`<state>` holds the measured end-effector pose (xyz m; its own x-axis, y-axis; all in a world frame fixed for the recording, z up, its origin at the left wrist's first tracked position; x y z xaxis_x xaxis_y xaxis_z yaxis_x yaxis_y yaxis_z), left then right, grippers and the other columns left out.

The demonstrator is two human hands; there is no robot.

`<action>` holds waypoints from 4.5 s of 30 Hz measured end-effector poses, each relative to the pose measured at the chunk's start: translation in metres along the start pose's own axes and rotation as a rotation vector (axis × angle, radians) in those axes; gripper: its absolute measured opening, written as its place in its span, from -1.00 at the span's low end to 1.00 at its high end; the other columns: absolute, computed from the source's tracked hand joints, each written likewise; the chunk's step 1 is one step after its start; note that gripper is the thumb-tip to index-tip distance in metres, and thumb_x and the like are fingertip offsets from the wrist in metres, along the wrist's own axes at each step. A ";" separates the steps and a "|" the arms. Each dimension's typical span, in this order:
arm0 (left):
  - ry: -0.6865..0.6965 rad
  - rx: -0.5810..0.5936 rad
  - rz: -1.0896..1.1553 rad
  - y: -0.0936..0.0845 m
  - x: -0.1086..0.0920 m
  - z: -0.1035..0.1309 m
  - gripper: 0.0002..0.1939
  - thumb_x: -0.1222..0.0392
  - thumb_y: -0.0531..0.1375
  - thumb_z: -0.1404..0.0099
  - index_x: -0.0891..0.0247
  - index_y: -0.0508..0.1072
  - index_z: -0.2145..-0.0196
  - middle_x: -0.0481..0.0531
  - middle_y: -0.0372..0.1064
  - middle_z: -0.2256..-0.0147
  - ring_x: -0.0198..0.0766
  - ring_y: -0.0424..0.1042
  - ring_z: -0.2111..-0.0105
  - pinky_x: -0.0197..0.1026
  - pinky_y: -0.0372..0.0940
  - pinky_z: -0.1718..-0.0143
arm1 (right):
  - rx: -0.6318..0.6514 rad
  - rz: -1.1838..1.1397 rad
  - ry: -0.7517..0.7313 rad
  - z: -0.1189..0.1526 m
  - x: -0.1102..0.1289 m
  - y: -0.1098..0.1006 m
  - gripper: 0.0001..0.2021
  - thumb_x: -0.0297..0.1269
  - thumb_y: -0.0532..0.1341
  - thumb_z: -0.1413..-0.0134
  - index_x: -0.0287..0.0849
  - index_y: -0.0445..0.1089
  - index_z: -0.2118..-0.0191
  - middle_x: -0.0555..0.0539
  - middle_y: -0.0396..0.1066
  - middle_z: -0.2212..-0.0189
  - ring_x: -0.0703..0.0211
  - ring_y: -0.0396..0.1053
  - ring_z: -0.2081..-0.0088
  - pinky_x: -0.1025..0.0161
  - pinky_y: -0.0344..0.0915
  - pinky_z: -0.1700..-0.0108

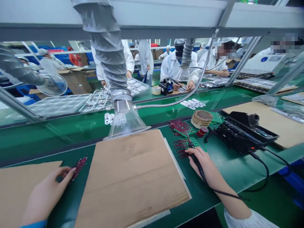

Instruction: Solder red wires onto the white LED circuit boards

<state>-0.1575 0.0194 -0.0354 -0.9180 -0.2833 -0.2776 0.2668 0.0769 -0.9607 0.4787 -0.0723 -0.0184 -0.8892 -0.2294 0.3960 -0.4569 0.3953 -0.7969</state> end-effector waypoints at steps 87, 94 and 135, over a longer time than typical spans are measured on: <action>0.936 0.458 0.246 0.028 -0.253 0.088 -0.82 0.08 0.20 -0.61 0.17 0.47 0.18 0.01 0.46 -0.05 -0.20 0.52 0.20 -0.11 0.39 0.18 | -0.007 -0.665 0.167 -0.001 0.124 0.039 -0.87 -0.19 0.33 -0.40 -0.05 0.45 0.23 0.05 0.53 0.51 0.19 0.50 0.56 0.29 0.40 0.50; 0.923 0.480 0.282 0.028 -0.253 0.087 -0.79 0.08 0.21 -0.60 0.18 0.47 0.22 -0.01 0.45 -0.04 -0.22 0.52 0.20 -0.09 0.41 0.11 | 0.003 -0.667 0.139 -0.003 0.129 0.037 -0.90 -0.24 0.32 -0.39 -0.04 0.42 0.22 0.06 0.55 0.50 0.19 0.53 0.55 0.31 0.41 0.50; 0.900 0.398 0.259 0.031 -0.256 0.092 -0.82 0.10 0.23 -0.56 0.17 0.45 0.24 -0.03 0.48 0.03 -0.27 0.49 0.29 -0.16 0.36 0.25 | 0.074 -0.678 0.186 -0.002 0.124 0.045 -0.81 -0.10 0.31 -0.45 -0.05 0.43 0.21 0.04 0.55 0.49 0.18 0.52 0.50 0.26 0.41 0.44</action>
<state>0.1129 0.0069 0.0068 -0.6548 0.5337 -0.5351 0.4160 -0.3365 -0.8448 0.3480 -0.0816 -0.0040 -0.4021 -0.2451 0.8822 -0.9144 0.1563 -0.3733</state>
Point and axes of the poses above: each hand's wrist, its own z-axis away from the middle knuckle, its own y-axis out of the palm, x = y × z, the point moved 5 cm from there along -z, towards the middle knuckle
